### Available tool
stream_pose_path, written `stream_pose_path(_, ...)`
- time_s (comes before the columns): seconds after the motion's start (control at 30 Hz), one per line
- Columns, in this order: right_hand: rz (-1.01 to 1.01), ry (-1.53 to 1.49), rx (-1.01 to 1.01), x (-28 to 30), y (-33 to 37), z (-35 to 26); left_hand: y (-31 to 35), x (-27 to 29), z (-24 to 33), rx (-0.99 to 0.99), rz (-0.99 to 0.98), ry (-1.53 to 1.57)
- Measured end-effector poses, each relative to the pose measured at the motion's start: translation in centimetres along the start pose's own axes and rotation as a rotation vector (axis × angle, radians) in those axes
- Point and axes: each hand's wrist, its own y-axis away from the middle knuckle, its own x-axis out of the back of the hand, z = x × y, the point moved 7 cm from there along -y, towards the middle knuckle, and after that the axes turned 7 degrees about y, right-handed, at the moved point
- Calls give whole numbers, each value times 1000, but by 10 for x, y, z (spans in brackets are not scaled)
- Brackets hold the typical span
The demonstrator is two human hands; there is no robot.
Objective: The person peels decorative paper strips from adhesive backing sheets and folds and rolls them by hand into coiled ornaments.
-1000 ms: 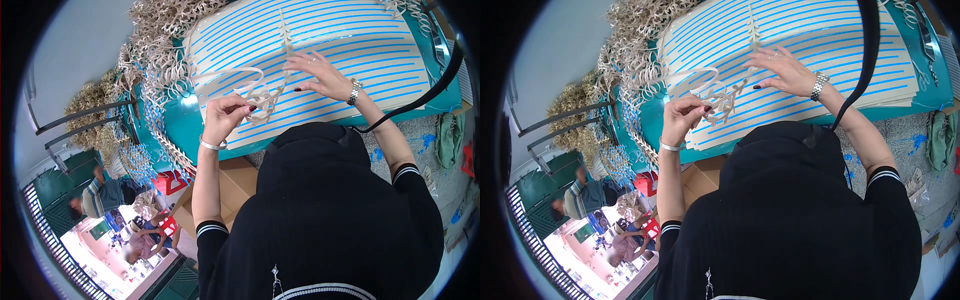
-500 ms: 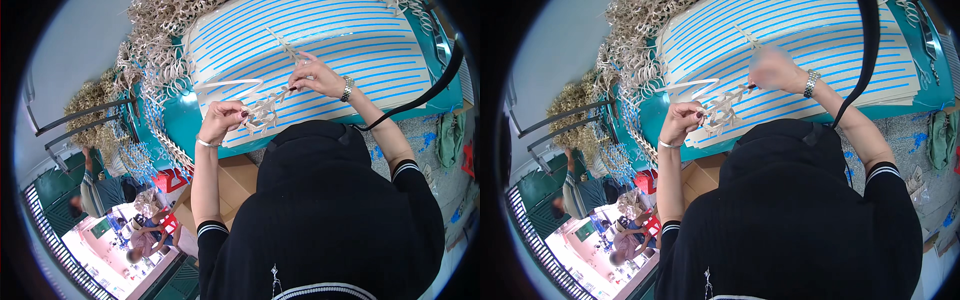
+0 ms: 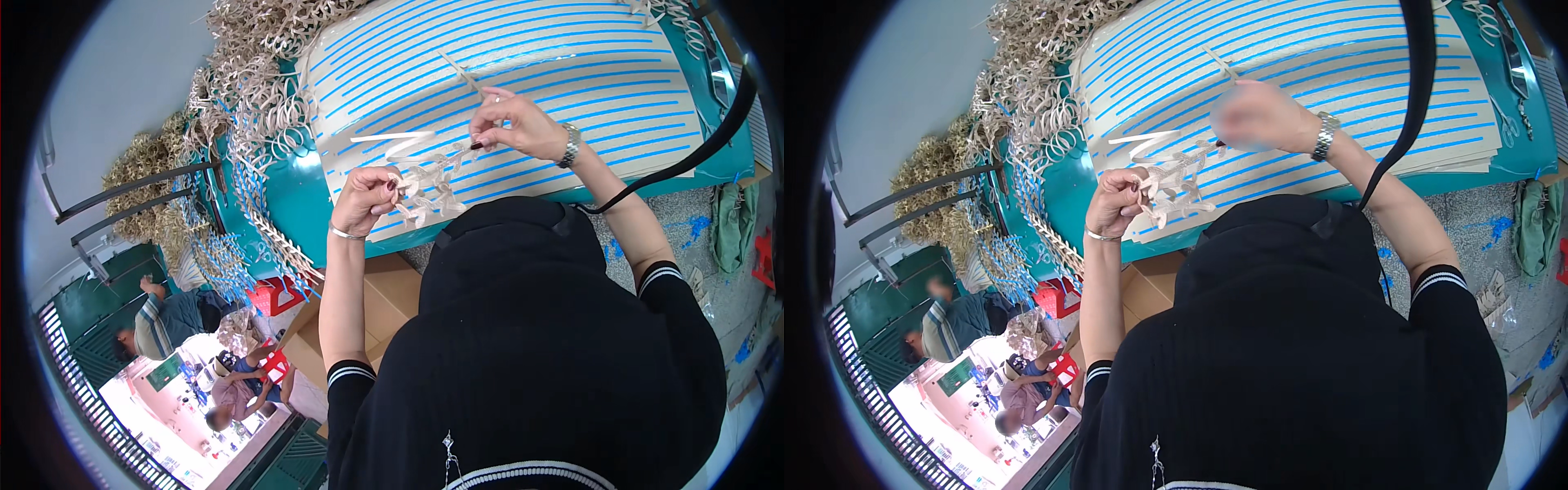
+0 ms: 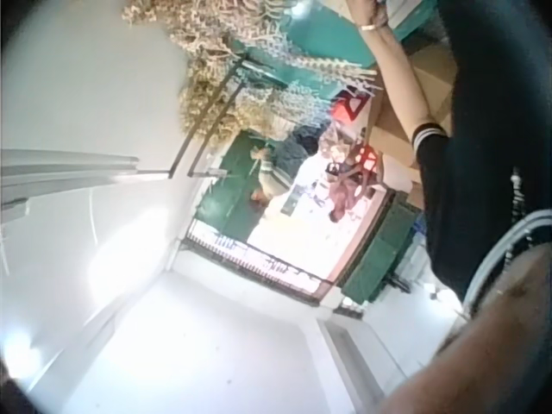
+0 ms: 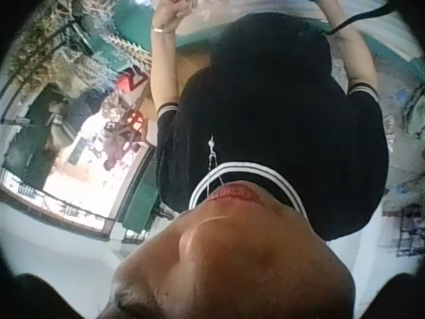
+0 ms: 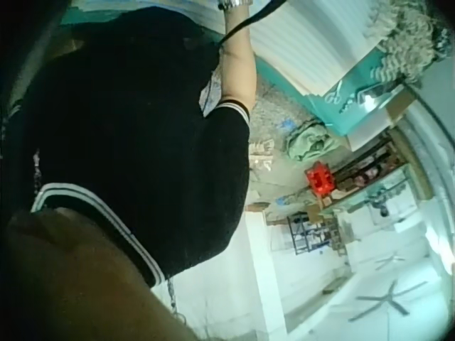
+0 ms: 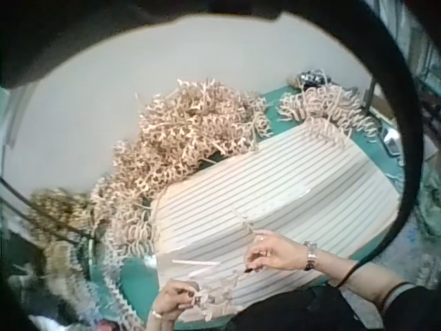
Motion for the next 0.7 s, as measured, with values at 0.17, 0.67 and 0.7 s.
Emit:
stream_pose_path(0.17,11,-48,60,22,13,-23,2,12,8,-51,115,-330)
stream_pose_path(0.67,65,-4,-22,14,11,-11,2,-8,8,-67,-17,-230)
stream_pose_path(0.7,48,-34,-56,11,10,-7,2,-9,6,-67,-17,-230)
